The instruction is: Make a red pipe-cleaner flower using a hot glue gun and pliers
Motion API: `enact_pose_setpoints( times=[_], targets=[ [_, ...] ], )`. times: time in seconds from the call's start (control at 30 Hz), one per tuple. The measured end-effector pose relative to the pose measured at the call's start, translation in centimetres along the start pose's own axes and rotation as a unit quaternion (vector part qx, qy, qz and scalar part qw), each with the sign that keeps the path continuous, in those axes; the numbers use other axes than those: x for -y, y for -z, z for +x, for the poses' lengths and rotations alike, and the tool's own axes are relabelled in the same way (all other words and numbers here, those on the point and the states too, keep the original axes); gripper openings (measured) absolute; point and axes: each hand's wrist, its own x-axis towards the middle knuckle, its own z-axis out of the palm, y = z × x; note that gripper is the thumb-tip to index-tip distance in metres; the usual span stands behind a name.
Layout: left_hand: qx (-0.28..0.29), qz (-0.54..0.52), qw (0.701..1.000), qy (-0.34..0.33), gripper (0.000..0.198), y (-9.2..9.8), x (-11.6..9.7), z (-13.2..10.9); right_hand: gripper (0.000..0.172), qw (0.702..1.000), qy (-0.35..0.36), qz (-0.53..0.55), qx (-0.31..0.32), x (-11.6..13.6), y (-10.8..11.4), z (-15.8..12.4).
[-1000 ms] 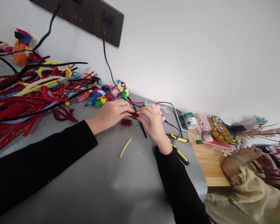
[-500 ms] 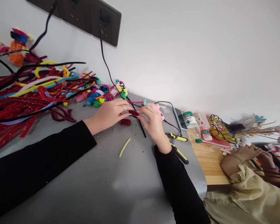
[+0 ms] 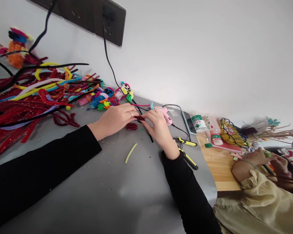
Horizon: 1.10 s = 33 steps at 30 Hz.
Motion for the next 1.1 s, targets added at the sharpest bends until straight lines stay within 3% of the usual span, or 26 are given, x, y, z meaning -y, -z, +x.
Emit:
enact_pose_setpoints(
  times=[0.5,1.1],
  targets=[
    [0.024,0.039,0.998,0.053,0.026,0.26,-0.14,0.08,0.012,1.000,-0.008,-0.003,-0.008,-0.08,-0.09,0.04],
    [0.027,0.049,0.997,0.044,0.025,0.07,-0.18,-0.08,0.014,0.999,-0.018,0.013,-0.024,-0.05,-0.30,0.08]
  ],
)
